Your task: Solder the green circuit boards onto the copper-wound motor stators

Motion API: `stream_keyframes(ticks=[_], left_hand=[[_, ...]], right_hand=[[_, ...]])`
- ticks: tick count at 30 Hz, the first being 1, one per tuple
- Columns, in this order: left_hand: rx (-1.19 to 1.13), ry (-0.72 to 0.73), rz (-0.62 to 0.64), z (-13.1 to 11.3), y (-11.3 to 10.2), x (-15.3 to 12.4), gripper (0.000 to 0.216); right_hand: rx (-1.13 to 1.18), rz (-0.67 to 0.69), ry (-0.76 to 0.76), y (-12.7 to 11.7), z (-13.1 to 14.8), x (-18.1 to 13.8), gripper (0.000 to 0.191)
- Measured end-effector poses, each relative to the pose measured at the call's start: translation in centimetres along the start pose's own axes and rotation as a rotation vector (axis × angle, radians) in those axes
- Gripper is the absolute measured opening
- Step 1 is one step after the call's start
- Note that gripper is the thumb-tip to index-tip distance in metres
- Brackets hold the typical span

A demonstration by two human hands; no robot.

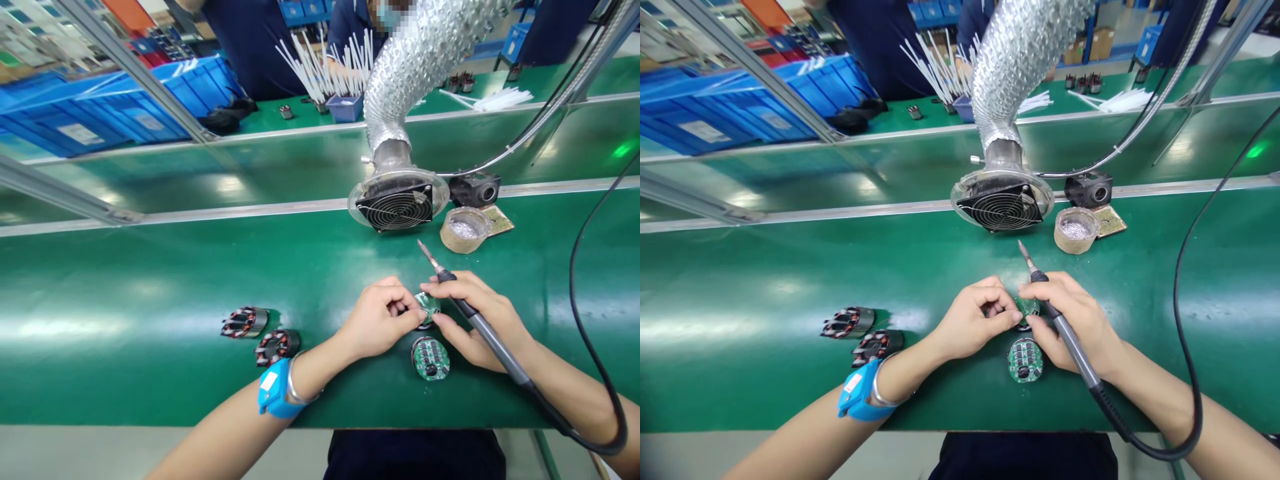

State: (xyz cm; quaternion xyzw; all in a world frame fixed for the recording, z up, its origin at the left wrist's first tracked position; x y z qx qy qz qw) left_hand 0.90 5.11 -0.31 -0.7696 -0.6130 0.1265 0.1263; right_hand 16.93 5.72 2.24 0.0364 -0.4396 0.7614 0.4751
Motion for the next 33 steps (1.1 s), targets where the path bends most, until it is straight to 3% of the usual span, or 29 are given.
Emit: stream_keyframes(ticks=[3,7,12,17,23,33], left_hand=[[0.022,-0.007,-0.005,-0.2,-0.1,0.0,0.009],[0.036,0.003,-0.017,-0.3,-0.2,-0.1,0.01],[0.01,0.004,-0.032,0.1,-0.1,-0.3,0.011],[-0.023,0.065,-0.172,0.4,-0.2,-1.0,0.012],[-0.004,0.074,-0.241,0.5,-0.5,-0.7,0.008],[0.069,0.102,-0.201,0.2,-0.9,0.1,0.005]], right_hand=[[-0.039,-0.052,-0.068,-0.6,0.9,1.0,0.029],[-0.011,-0.018,-0.152,-0.4,1.8,1.9,0.032],[-0.037,0.06,-0.15,0.0,1.8,2.2,0.031],[-0.032,0.168,-0.121,0.8,1.3,2.3,0.03],[-0.009,0.08,-0.091,0.9,0.5,2.1,0.024],[-0.048,0.042,0.057,-3.1,1.3,1.4,0.035]])
Point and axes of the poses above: each hand's wrist, its own x-axis towards the middle knuckle, its own y-axis out of the palm, z = x × y, the point moved 5 cm from there along x, towards the middle knuckle
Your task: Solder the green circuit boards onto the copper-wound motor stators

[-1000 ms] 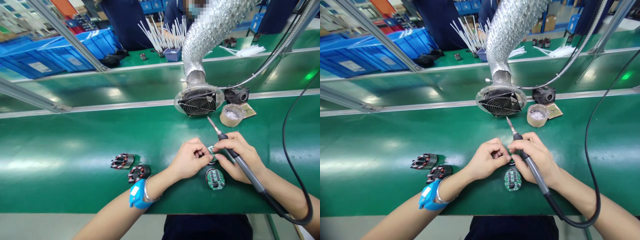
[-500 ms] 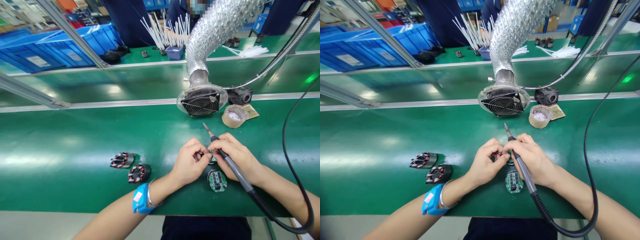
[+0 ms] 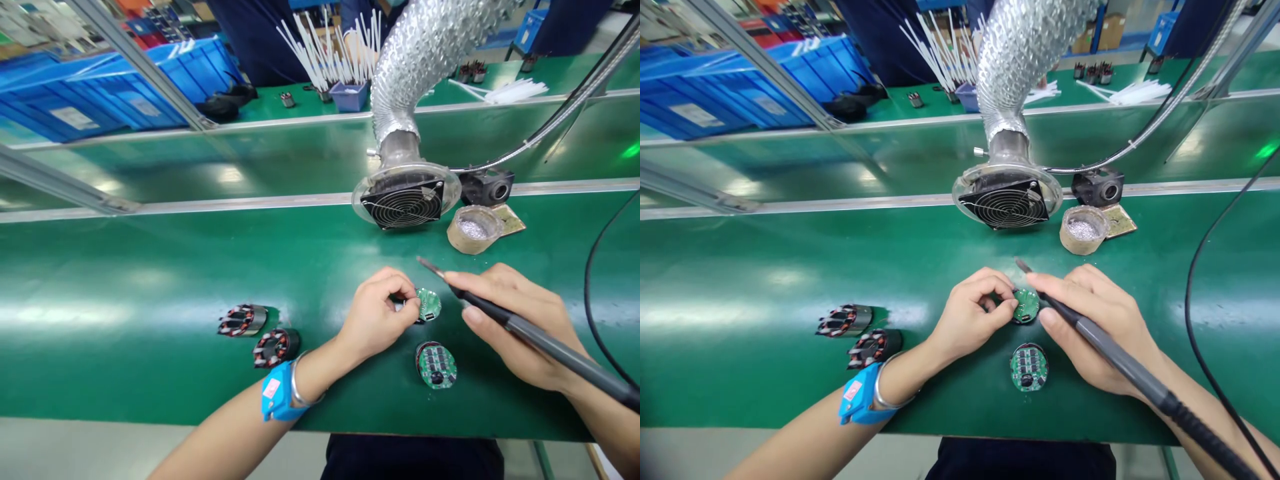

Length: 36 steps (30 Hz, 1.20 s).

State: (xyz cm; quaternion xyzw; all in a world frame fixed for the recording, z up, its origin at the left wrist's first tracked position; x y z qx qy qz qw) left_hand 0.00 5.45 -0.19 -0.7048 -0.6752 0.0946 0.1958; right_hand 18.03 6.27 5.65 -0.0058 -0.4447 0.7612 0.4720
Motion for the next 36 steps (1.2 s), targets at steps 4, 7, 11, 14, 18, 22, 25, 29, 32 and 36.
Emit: stream_keyframes(ticks=[4,7,11,14,18,22,25,29,32,36], left_hand=[[0.076,0.022,0.023,-0.3,0.0,0.1,0.007],[0.098,0.022,0.019,-0.3,0.0,0.1,0.008],[0.116,0.01,0.017,-0.2,0.1,0.1,0.007],[0.127,0.007,0.023,-0.2,0.2,0.1,0.007],[0.122,0.013,0.016,-0.3,0.2,0.1,0.008],[0.113,0.01,0.013,-0.3,0.3,0.1,0.008],[0.125,0.014,0.005,-0.3,0.3,0.2,0.009],[0.133,0.028,0.0,-0.4,0.3,0.2,0.01],[0.131,0.025,0.0,-0.4,0.3,0.2,0.01],[0.122,0.021,-0.002,-0.4,0.3,0.1,0.01]], right_hand=[[0.03,0.005,0.026,-0.9,0.3,-0.4,0.024],[0.058,0.021,0.04,-0.8,0.4,-0.4,0.017],[0.087,0.035,0.052,-0.4,0.3,-0.1,0.016],[0.09,0.037,0.056,-0.3,0.3,-0.1,0.015],[0.078,0.042,0.057,-0.3,0.4,0.0,0.017],[0.075,0.039,0.051,-0.2,0.4,0.0,0.017],[0.086,0.048,0.045,0.0,0.3,0.0,0.017],[0.088,0.063,0.017,0.1,0.6,0.0,0.019],[0.072,0.026,0.032,-0.3,0.8,-0.2,0.018],[-0.02,-0.135,0.061,-2.1,0.0,-0.8,0.018]])
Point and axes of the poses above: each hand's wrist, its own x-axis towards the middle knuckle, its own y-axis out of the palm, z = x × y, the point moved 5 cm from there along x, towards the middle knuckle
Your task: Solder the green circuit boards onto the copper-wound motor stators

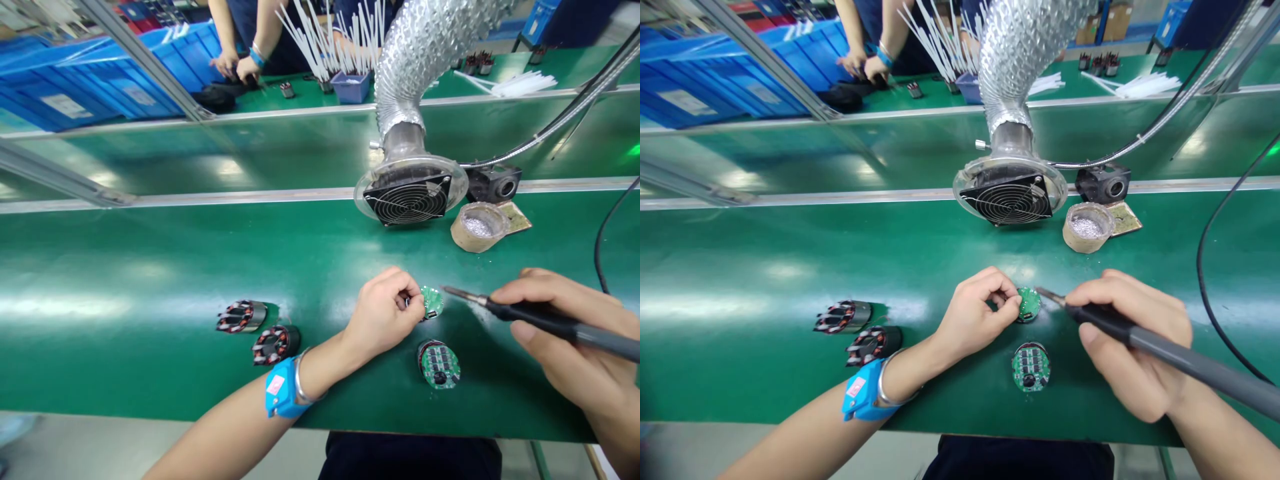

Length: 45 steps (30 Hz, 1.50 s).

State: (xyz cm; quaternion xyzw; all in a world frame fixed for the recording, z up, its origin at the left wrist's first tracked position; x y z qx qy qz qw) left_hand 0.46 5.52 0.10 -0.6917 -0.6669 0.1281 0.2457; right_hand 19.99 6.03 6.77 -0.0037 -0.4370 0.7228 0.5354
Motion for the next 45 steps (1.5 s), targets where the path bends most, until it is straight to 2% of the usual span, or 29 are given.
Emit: stream_keyframes(ticks=[3,4,7,9,11,14,16,17,20,24,27,31,34,37,42,45], left_hand=[[-0.003,0.0,-0.012,0.0,0.1,0.0,0.011],[-0.008,0.0,-0.014,0.1,0.1,0.0,0.011],[-0.025,-0.002,-0.017,0.2,0.2,0.0,0.011],[-0.041,-0.007,-0.014,0.3,0.2,-0.1,0.011],[-0.067,-0.013,-0.004,0.4,0.2,-0.2,0.009],[-0.125,-0.009,0.013,0.7,0.0,-0.4,0.003],[-0.178,0.009,0.033,0.9,-0.1,-0.5,0.009],[-0.211,0.021,0.047,1.0,-0.1,-0.6,0.014],[-0.275,0.032,0.087,1.3,0.1,-0.9,0.023],[-0.288,-0.081,0.08,1.9,0.7,-1.1,0.018],[-0.287,-0.117,0.069,2.0,1.1,-1.2,0.021],[-0.282,-0.142,0.032,2.0,1.6,-1.4,0.012],[-0.313,-0.197,0.007,2.0,1.9,-1.5,0.012],[-0.341,-0.247,-0.007,2.0,2.1,-1.6,0.014],[-0.407,-0.279,-0.013,2.0,2.1,-1.6,0.024],[-0.443,-0.335,-0.008,2.4,2.3,-1.5,0.023]], right_hand=[[-0.17,-0.189,-0.032,-1.2,-2.0,-0.3,0.026],[-0.256,-0.206,-0.033,-1.2,-2.8,-0.4,0.028],[-0.457,-0.139,0.021,-0.3,-5.4,-0.6,0.029],[-0.443,-0.119,0.037,0.4,-6.0,-0.8,0.029],[-0.315,-0.079,-0.035,1.3,-5.4,-0.8,0.027],[-0.083,0.134,-0.225,3.7,-3.3,-0.5,0.023],[-0.001,0.25,-0.311,5.1,-2.1,-0.2,0.022],[0.021,0.266,-0.342,5.6,-1.6,0.0,0.02],[0.054,0.175,-0.367,6.0,-1.0,0.6,0.019],[0.049,0.008,-0.226,6.0,-1.2,1.0,0.019],[0.056,-0.028,-0.184,6.2,-1.0,0.9,0.018],[0.032,-0.058,-0.111,6.5,-1.3,0.6,0.016],[0.008,-0.029,-0.121,6.6,-1.6,0.5,0.015],[-0.03,0.023,-0.216,6.4,-1.4,0.4,0.02],[-0.071,0.206,-0.298,6.1,-1.6,-0.1,0.033],[-0.076,0.258,-0.295,6.1,-2.1,-0.5,0.035]])
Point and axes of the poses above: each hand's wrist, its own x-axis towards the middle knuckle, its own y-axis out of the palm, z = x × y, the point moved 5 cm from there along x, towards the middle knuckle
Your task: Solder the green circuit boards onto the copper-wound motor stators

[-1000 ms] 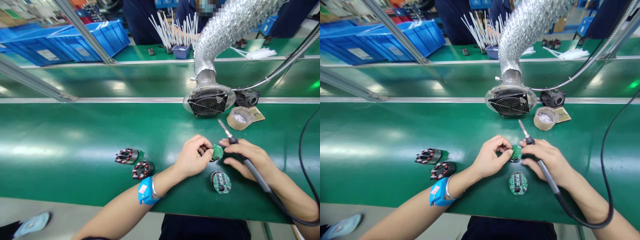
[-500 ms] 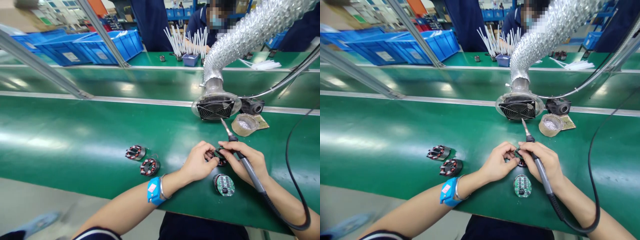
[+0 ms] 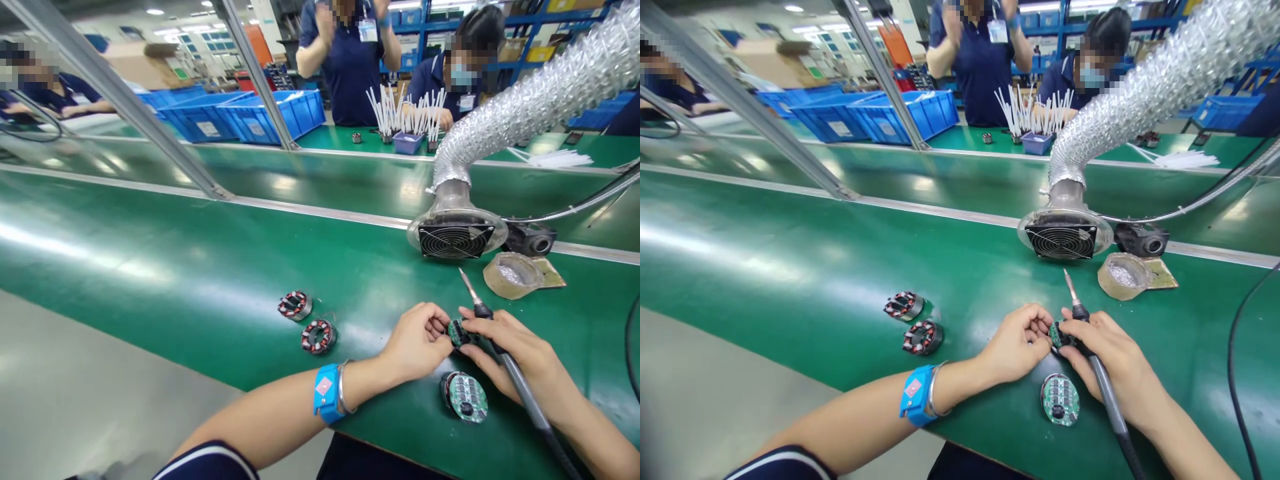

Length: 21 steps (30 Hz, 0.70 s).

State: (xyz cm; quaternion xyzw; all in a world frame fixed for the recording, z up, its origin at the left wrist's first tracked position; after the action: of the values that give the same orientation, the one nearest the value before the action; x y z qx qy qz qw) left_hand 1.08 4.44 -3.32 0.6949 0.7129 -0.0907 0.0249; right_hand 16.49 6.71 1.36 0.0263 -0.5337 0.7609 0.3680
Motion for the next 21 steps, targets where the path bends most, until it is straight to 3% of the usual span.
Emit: stream_keyframes(ticks=[5,21], left_hand=[[-0.05,-0.065,0.004,0.8,0.3,0.0,0.022],[-0.03,-0.012,0.059,1.2,0.6,-0.7,0.019]], right_hand=[[0.018,0.03,0.018,-0.2,-0.2,0.2,0.034],[0.045,-0.029,0.087,0.0,-0.7,-0.6,0.029]])
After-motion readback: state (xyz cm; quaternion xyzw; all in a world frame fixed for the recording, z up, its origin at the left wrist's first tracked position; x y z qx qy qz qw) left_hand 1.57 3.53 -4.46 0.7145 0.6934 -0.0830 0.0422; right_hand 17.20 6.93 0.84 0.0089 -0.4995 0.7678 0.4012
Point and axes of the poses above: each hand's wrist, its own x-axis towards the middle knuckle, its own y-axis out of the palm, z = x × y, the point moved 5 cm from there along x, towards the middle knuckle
